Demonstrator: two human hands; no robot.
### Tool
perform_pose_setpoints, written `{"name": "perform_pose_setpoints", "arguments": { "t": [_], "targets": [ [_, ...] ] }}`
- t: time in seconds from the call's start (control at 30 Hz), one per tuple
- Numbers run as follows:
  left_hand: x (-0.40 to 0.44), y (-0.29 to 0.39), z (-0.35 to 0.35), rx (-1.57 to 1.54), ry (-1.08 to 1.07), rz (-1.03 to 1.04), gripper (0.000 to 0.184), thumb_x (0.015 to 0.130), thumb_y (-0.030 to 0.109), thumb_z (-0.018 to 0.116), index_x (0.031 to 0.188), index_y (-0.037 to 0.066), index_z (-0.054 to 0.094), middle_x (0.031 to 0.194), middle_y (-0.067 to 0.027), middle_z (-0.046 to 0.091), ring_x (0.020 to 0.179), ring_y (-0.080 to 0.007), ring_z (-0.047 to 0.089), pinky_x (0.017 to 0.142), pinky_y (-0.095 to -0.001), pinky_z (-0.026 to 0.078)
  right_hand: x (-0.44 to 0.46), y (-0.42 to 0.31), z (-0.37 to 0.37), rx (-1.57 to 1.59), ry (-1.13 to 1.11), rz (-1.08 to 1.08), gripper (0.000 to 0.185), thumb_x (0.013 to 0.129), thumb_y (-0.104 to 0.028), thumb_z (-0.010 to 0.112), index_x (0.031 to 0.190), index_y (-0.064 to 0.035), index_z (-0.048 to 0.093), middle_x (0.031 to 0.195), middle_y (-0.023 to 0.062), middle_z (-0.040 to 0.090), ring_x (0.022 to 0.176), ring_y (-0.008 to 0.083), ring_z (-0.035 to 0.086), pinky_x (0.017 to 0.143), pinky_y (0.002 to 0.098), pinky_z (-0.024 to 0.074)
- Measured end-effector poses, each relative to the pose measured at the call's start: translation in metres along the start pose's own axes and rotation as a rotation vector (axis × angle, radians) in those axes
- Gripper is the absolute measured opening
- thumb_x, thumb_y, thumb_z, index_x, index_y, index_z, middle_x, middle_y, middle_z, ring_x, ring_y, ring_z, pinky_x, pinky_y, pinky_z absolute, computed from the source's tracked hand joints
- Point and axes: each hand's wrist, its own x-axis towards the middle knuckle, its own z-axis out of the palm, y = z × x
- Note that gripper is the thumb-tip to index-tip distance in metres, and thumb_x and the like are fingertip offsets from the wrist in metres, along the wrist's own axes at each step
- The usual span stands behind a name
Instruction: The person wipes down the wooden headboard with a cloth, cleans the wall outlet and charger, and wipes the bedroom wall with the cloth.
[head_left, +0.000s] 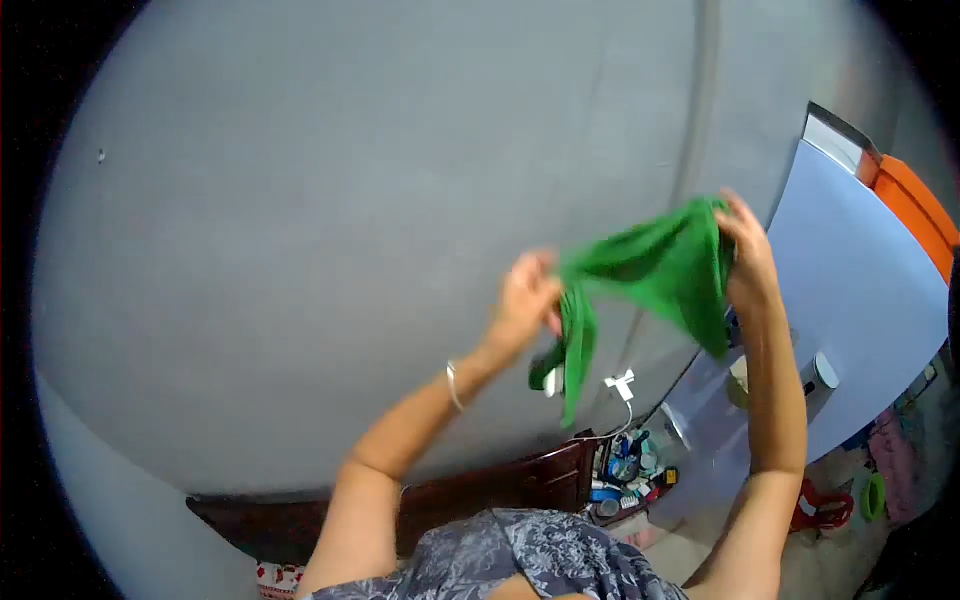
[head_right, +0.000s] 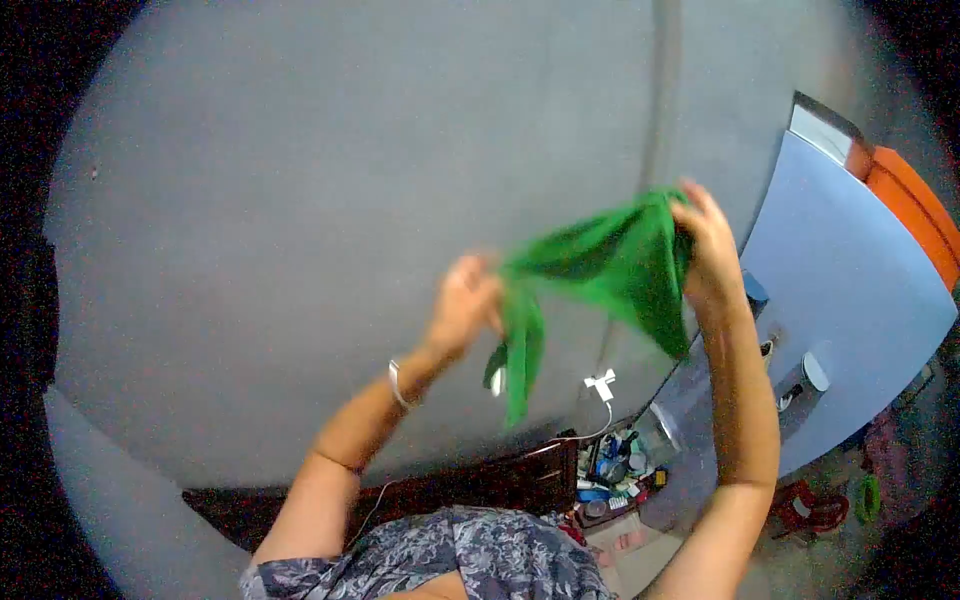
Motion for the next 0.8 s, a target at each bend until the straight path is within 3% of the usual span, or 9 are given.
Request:
{"name": "perform_pose_setpoints", "arguments": {
  "t": [0.1, 0.17, 0.23, 0.33, 0.37, 0.47, 0.53, 0.6, 0.8],
  "targets": [
    [0.064, 0.099, 0.002, 0.316, 0.287, 0.629, 0.024, 0.087, 0.01, 0.051, 0.11, 0.004, 0.052, 0.064, -0.0044, 0.055, 0.059, -0.0143, 0.058, 0.055, -0.0307, 0.045, 0.087, -0.034, 0.024, 0.098, -0.18, -0.275, 0.044, 0.084, -0.009, 0.056, 0.124, 0.0003, 0.043, 0.116, 0.0136, 0.054, 0.101, 0.0216, 0.056, 0.089, 0.0333, 0.0452],
    [0.117, 0.155, 0.007, 0.635, 0.482, 1.171, 0.016, 0.085, 0.014, 0.052, 0.096, 0.004, 0.059, 0.064, -0.0139, 0.052, 0.06, -0.0276, 0.056, 0.055, -0.0396, 0.042, 0.116, -0.069, 0.061, -0.057, -0.225, -0.688, 0.033, 0.082, -0.001, 0.054, 0.115, -0.0033, 0.053, 0.114, 0.0118, 0.057, 0.101, 0.0272, 0.057, 0.087, 0.0351, 0.0465],
    [0.121, 0.21, 0.029, 0.806, 0.473, 1.319, 0.018, 0.082, 0.003, 0.052, 0.098, 0.0, 0.061, 0.092, -0.0176, 0.059, 0.095, -0.0296, 0.059, 0.084, -0.0385, 0.048, 0.132, -0.107, 0.105, -0.224, -0.082, -0.875, 0.041, 0.079, -0.005, 0.06, 0.12, -0.0078, 0.053, 0.122, 0.0155, 0.053, 0.109, 0.0324, 0.052, 0.091, 0.0378, 0.0446],
    [0.161, 0.219, 0.025, 1.133, 0.6, 1.526, 0.023, 0.084, 0.005, 0.053, 0.105, -0.002, 0.058, 0.107, -0.0167, 0.052, 0.099, -0.0295, 0.053, 0.087, -0.0381, 0.045, 0.174, -0.105, 0.128, -0.807, -0.062, -1.2, 0.071, 0.074, -0.027, 0.073, 0.135, -0.0125, 0.041, 0.139, 0.0194, 0.037, 0.126, 0.0355, 0.038, 0.103, 0.0416, 0.0362],
    [0.166, 0.213, 0.021, 1.139, 0.598, 1.518, 0.023, 0.084, 0.005, 0.053, 0.105, -0.002, 0.058, 0.107, -0.0167, 0.052, 0.099, -0.0295, 0.053, 0.087, -0.0381, 0.045, 0.152, -0.088, 0.141, -1.144, 0.226, -1.182, 0.071, 0.074, -0.027, 0.074, 0.135, -0.0096, 0.041, 0.138, 0.0188, 0.039, 0.126, 0.035, 0.038, 0.104, 0.0414, 0.0356],
    [0.168, 0.19, 0.012, 1.489, 0.653, 1.668, 0.025, 0.083, 0.006, 0.055, 0.107, -0.001, 0.057, 0.111, -0.0142, 0.051, 0.105, -0.0293, 0.05, 0.09, -0.0396, 0.043, 0.155, -0.048, 0.126, -1.006, 0.196, -1.291, 0.049, 0.077, -0.009, 0.065, 0.123, -0.0055, 0.048, 0.13, 0.0173, 0.045, 0.118, 0.0333, 0.044, 0.097, 0.0407, 0.0396],
    [0.143, 0.164, 0.009, 1.671, 0.374, 1.291, 0.027, 0.082, 0.007, 0.057, 0.109, 0.0, 0.058, 0.113, -0.0137, 0.049, 0.114, -0.0285, 0.046, 0.096, -0.0405, 0.04, 0.139, -0.012, 0.112, -0.865, 0.111, -1.447, 0.027, 0.079, 0.008, 0.054, 0.103, -0.0012, 0.061, 0.113, 0.0138, 0.059, 0.101, 0.0317, 0.056, 0.085, 0.0357, 0.0467],
    [0.132, 0.12, -0.004, 1.535, 0.367, 1.573, 0.012, 0.08, 0.016, 0.061, 0.09, 0.008, 0.06, 0.099, -0.0108, 0.059, 0.096, -0.0294, 0.057, 0.078, -0.0391, 0.045, 0.124, 0.034, 0.095, -0.938, 0.053, -1.572, 0.03, 0.079, -0.003, 0.059, 0.11, -0.0028, 0.058, 0.11, 0.0149, 0.058, 0.102, 0.0299, 0.056, 0.086, 0.0368, 0.0472],
    [0.049, -0.05, -0.02, 1.621, -0.098, 1.221, 0.019, 0.077, 0.019, 0.056, 0.094, 0.013, 0.059, 0.111, -0.0055, 0.051, 0.106, -0.0201, 0.048, 0.09, -0.0375, 0.039, 0.019, 0.203, 0.012, -1.008, -0.174, -1.138, 0.03, 0.07, 0.003, 0.059, 0.099, -0.0009, 0.062, 0.116, 0.0144, 0.055, 0.102, 0.0321, 0.055, 0.084, 0.0386, 0.0478]
  ]
}}
